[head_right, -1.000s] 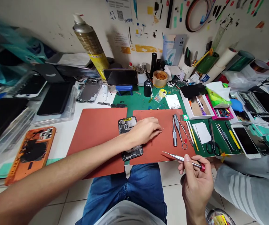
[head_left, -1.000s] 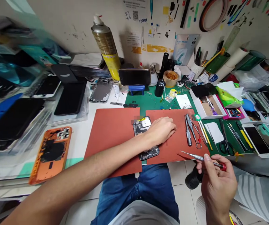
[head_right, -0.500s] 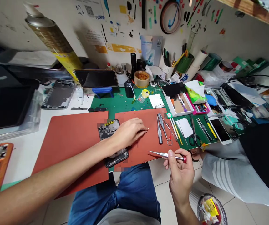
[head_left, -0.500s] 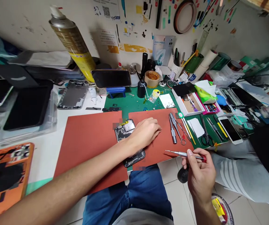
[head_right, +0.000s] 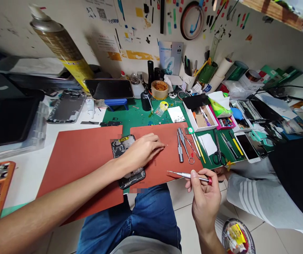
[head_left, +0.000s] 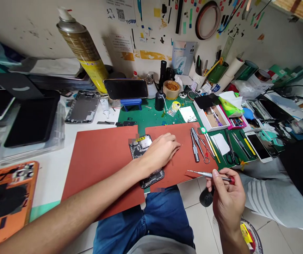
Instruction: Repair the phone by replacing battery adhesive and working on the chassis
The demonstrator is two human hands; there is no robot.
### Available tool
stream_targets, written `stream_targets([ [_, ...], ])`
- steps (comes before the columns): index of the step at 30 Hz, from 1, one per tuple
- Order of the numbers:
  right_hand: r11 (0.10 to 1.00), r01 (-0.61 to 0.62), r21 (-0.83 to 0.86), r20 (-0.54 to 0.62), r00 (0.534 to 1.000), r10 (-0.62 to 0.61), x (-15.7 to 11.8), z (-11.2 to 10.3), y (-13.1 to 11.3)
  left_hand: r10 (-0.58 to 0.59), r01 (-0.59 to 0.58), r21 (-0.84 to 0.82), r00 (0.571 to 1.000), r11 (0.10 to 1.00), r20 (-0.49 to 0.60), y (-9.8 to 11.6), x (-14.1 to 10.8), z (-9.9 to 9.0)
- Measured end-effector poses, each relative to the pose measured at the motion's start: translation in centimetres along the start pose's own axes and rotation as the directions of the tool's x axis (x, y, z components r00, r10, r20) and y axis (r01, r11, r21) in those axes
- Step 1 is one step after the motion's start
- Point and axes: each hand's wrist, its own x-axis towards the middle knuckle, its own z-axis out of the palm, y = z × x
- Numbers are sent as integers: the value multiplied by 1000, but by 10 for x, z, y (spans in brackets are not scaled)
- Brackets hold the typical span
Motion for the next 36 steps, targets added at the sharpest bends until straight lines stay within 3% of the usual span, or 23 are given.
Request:
stream_targets([
  [5,1000,22,-21,25,999,-22,0,3,-2,-38,35,-38,997,999,-69,-3,-27,-38],
  [9,989,121,-82,49,992,-117,-9,12,-5,-55,50,-55,995,997,-86,0,-88,-65],
  [12,939,291,-183,158,952,-264,-20,19,-7,-94,87,-74,992,993,-87,7,-139,-61],
  [15,819,520,-242,345,835,-428,-29,26,-9,-164,156,-116,985,981,-63,12,-170,-44],
  [18,688,680,-252,503,700,-507,-31,36,-12,-177,169,-142,983,975,-41,14,-177,-31],
  [21,612,747,-262,594,624,-507,-31,46,-14,-132,125,-131,990,984,-45,14,-171,-24],
  [29,505,813,-289,694,541,-475,-31,66,-23,-33,28,-34,987,999,-157,12,-166,-8],
  [36,478,818,-320,704,544,-458,-32,68,-25,-62,56,-46,987,997,-149,12,-166,-10],
])
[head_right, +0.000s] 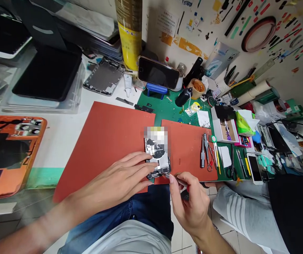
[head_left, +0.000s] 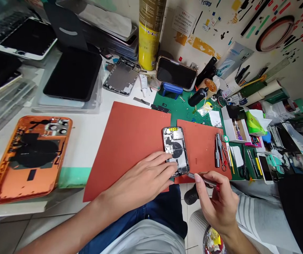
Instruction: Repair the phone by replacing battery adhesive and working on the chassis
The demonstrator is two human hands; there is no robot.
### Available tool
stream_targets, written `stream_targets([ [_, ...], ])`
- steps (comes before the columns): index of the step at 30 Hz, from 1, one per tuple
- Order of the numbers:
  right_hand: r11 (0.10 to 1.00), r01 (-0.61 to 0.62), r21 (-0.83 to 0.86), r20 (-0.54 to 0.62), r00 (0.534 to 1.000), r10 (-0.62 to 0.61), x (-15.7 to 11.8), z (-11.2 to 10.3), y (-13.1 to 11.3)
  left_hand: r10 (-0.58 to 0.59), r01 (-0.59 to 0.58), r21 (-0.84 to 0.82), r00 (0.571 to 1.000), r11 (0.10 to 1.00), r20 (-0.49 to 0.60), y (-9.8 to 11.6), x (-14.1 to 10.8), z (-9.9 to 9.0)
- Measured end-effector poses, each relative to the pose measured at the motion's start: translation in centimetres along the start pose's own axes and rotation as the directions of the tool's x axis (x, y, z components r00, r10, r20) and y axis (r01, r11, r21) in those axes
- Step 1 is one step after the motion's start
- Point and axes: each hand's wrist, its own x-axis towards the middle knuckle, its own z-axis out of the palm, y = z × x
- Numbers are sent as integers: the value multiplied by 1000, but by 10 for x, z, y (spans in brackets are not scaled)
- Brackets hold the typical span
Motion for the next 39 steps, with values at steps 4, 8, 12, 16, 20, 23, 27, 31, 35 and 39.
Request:
stream_targets([
  [4,1000,16,-17,18,1000,-16,2,0,0,3,-3,5,1000,1000,-13,1,0,-1],
  [8,985,136,-105,60,990,-130,13,-2,-8,-7,7,8,1000,1000,-26,2,0,0],
  [12,933,297,-205,152,951,-270,27,-6,-17,15,-15,13,1000,1000,-27,2,-1,1],
  [16,926,364,-96,343,886,-313,39,-12,-21,1,-1,-2,999,1000,-36,2,-1,1],
  [20,939,343,-12,479,826,-296,50,-19,-22,-10,9,-32,999,999,-31,3,0,0],
  [23,938,342,-50,464,840,-282,51,-17,-20,-18,17,-43,999,999,-29,2,-1,-1],
  [27,912,391,-123,354,876,-328,50,-11,-19,-19,18,-42,999,999,-31,1,-1,2],
  [31,920,388,-50,464,825,-322,54,-12,-24,-28,27,-43,999,999,-33,1,-1,3],
  [35,937,348,-23,470,831,-297,56,-13,-23,-35,33,-54,999,998,-36,1,-1,2],
  [39,943,326,-62,393,876,-277,53,-11,-20,-30,28,-47,999,999,-43,0,-1,3],
])
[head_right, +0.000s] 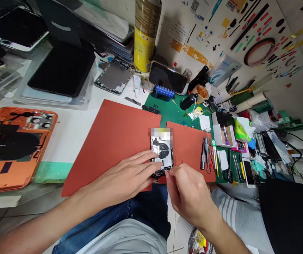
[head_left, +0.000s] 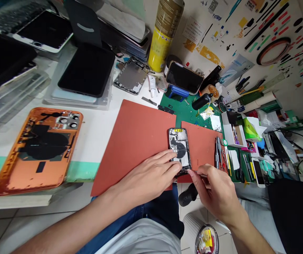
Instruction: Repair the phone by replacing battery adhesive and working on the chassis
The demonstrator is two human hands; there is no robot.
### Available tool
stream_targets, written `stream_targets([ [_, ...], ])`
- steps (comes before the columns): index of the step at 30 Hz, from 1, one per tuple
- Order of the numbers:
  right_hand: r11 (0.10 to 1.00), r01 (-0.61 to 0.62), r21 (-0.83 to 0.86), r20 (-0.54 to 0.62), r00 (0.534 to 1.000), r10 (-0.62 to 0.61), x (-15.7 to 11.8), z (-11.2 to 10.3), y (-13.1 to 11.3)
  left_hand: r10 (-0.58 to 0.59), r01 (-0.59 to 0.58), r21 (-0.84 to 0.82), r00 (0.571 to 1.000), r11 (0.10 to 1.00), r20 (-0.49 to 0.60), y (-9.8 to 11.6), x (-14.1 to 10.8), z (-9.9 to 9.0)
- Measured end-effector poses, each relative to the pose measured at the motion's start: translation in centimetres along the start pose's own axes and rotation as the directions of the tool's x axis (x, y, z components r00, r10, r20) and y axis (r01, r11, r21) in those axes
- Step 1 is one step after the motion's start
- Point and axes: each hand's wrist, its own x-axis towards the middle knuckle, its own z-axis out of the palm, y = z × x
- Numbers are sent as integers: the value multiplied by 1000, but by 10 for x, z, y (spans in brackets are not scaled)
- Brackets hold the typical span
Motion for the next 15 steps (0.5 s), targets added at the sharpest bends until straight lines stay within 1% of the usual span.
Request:
stream_targets([
  [3,999,-1,45,49,999,-1,-1,-1,-2,13,-13,2,1000,1000,-7,-1,0,1],
  [7,1000,11,-16,4,1000,-11,-2,-3,-4,16,-16,5,1000,1000,-4,-1,0,1],
  [10,1000,-4,11,21,1000,4,-3,-3,-4,20,-20,4,1000,1000,1,-1,-1,1],
  [12,1000,-8,3,3,1000,8,-4,-3,-3,17,-17,4,1000,1000,4,-1,-1,2],
  [15,1000,3,9,9,1000,-3,-4,-3,-3,20,-20,13,1000,1000,-1,-1,-1,2],
])
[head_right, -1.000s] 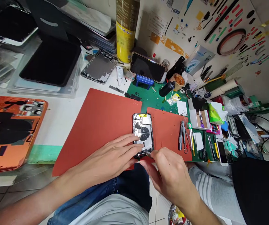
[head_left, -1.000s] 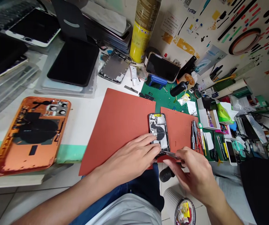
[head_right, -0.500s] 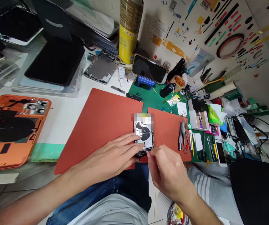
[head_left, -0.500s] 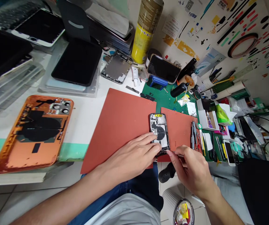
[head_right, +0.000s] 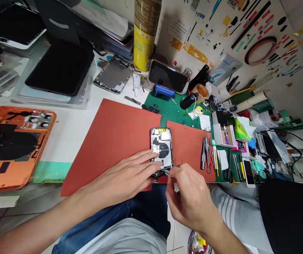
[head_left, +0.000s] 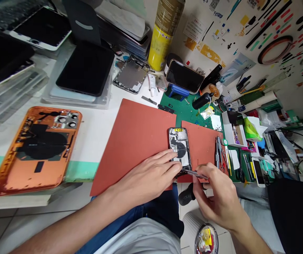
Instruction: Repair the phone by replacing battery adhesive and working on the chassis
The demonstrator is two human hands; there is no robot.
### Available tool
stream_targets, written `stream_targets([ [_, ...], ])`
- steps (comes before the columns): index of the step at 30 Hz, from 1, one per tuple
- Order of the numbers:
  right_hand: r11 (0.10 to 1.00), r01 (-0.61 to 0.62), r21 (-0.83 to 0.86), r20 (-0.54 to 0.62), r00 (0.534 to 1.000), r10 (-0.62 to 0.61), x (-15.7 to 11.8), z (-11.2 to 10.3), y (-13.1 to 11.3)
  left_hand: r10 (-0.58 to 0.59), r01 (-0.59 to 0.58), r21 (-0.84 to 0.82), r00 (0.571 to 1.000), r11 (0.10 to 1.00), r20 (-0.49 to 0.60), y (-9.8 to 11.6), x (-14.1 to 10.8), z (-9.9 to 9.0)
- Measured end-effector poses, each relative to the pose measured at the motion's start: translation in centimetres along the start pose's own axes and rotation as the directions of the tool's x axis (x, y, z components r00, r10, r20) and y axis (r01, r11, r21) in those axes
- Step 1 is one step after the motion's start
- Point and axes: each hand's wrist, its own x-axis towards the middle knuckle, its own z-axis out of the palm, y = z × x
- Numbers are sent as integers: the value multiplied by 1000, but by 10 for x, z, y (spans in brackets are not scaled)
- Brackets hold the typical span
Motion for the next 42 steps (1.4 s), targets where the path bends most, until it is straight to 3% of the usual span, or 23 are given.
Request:
stream_targets([
  [21,998,-54,-25,-104,993,51,-5,6,0,12,-11,-12,1000,1000,18,0,0,-3],
  [25,994,-103,27,-99,990,105,-6,7,-1,13,-12,-23,1000,1000,12,0,1,-2],
  [28,984,-167,62,-166,970,175,-12,9,1,22,-22,-30,1000,999,22,0,0,-3],
  [31,927,-317,202,-255,897,362,-24,12,6,7,-6,-35,999,999,31,1,1,-6],
  [34,754,-444,484,-294,729,618,-33,19,13,-16,17,-51,1000,999,11,4,3,-10],
  [37,514,-429,743,-217,572,791,-36,29,18,-14,13,-73,1000,997,-16,6,6,-12],
  [39,390,-378,840,-158,518,841,-37,35,20,-20,18,-89,1000,996,-23,6,9,-11],
  [42,295,-321,900,-109,490,865,-38,41,21,-34,30,-95,999,995,-39,6,12,-9],
])
